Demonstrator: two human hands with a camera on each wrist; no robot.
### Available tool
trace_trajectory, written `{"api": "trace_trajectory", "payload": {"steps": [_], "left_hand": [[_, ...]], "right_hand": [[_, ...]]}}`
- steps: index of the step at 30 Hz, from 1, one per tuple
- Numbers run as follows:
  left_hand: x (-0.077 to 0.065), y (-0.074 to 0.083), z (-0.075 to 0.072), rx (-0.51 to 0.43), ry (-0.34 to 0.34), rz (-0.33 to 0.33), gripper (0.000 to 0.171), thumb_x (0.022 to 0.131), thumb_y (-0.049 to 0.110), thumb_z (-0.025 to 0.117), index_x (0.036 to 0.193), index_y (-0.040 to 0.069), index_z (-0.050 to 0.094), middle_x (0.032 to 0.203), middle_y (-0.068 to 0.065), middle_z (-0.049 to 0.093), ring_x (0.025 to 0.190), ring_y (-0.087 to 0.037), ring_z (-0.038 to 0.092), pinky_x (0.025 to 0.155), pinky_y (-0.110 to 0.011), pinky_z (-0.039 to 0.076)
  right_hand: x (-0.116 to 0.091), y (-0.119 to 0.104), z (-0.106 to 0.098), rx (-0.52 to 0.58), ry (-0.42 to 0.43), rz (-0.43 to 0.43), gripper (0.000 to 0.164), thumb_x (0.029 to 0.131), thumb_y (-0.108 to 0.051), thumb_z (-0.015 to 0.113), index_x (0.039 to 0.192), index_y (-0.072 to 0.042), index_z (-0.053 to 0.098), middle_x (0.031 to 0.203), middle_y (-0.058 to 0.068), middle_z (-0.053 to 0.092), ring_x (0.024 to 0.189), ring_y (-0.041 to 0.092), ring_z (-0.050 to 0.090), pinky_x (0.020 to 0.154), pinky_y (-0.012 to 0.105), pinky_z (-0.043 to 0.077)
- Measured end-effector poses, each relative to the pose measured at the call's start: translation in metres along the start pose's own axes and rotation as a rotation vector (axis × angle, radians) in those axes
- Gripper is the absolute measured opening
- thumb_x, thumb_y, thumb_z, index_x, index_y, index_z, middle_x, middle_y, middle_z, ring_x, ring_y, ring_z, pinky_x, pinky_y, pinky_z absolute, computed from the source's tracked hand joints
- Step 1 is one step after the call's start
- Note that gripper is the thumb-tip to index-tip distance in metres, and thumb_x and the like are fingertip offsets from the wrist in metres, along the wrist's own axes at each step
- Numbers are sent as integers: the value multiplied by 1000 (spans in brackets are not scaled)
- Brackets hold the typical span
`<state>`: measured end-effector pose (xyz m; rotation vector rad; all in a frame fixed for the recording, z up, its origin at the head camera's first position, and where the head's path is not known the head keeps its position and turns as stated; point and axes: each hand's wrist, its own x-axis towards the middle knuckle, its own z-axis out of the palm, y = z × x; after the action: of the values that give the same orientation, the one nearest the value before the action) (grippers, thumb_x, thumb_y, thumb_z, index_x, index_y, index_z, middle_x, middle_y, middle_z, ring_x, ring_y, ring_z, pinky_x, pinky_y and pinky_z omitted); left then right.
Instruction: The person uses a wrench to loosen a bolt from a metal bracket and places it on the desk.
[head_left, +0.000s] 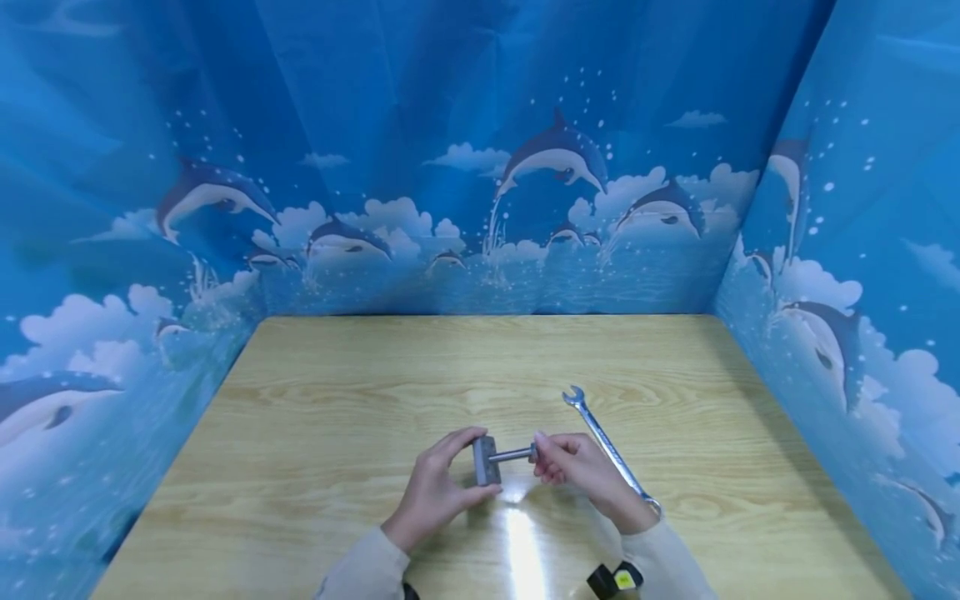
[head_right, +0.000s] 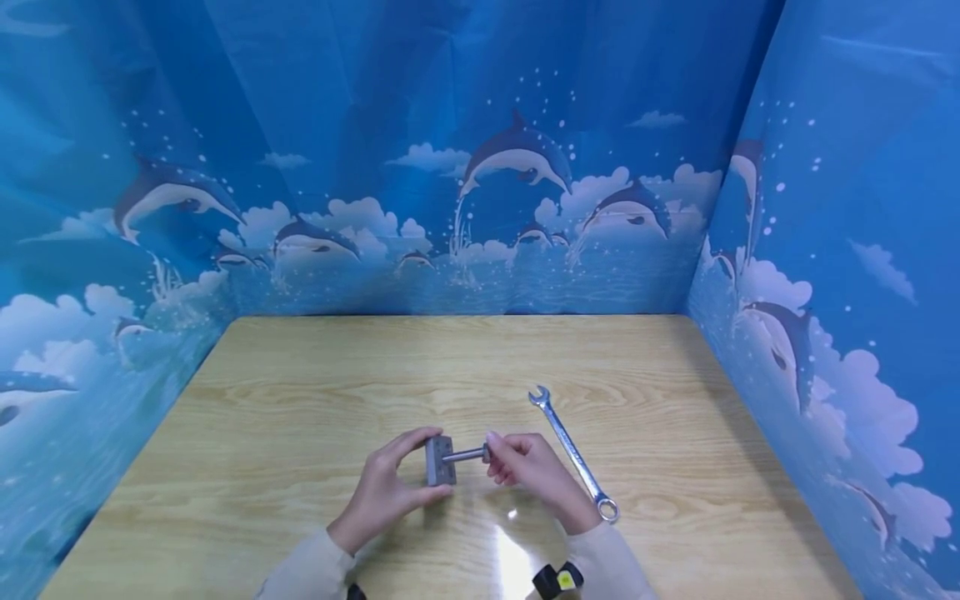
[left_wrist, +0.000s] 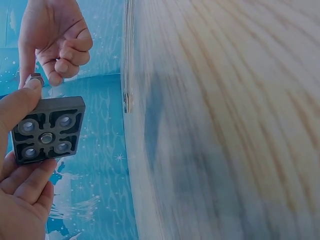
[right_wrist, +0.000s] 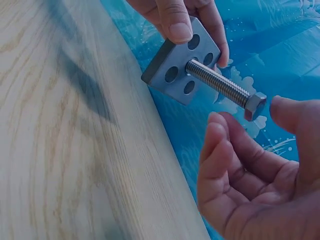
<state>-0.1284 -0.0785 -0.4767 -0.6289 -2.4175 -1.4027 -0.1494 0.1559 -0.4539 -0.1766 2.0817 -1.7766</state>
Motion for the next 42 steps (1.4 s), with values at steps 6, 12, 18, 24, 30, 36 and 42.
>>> {"api": "trace_trajectory", "payload": {"steps": [6,12,18,24,30,36,42], "left_hand": [[1,1,0,19,-7,27,75,56,16,92,123,11,59,124,-4,63,113,-17,61,100,-30,50],[0,1,0,31,-14,39,75,57,17,92,124,12,59,124,-4,63,113,-17,61,100,-30,50],[1,1,-1,23,-11,30,75,56,17,92,124,13,59,124,-4,64,113,-16,60,100,-31,49],[2,1,-2,-7,7,39,75,57,17,91,124,13,59,122,-6,65,113,-16,60,102,-33,49],[2,0,-3,-16,15,61,75,57,16,91,125,11,59,122,-7,65,112,-17,61,101,-34,49],[1,-2,-2,10,8,52,75,57,17,91,124,10,59,123,-4,64,111,-17,62,100,-33,50],[1,-3,-2,25,0,81,75,57,18,91,124,8,58,123,-6,64,111,-20,63,98,-33,51]], "right_hand": [[0,-2,0,1,-27,-6,42,97,-31,56,88,9,63,73,2,64,63,11,57,60,23,55],[0,-2,-1,-14,-16,-30,35,92,-23,64,94,11,62,76,2,65,67,12,59,66,27,58],[-2,-3,-1,-57,42,-103,31,85,-14,71,108,5,64,96,11,68,83,16,63,77,28,59],[-1,-2,1,-36,65,-167,33,81,-7,73,111,5,64,108,21,65,86,14,64,78,21,57],[0,0,0,-24,51,-200,37,84,-8,71,116,6,61,112,23,63,91,12,64,82,22,57],[-1,-1,-1,-39,-29,-105,40,99,-27,53,116,9,59,100,19,66,85,20,64,81,32,59],[0,-1,1,6,-92,-7,51,102,-34,43,101,14,62,80,6,65,69,13,60,66,27,59]]}}
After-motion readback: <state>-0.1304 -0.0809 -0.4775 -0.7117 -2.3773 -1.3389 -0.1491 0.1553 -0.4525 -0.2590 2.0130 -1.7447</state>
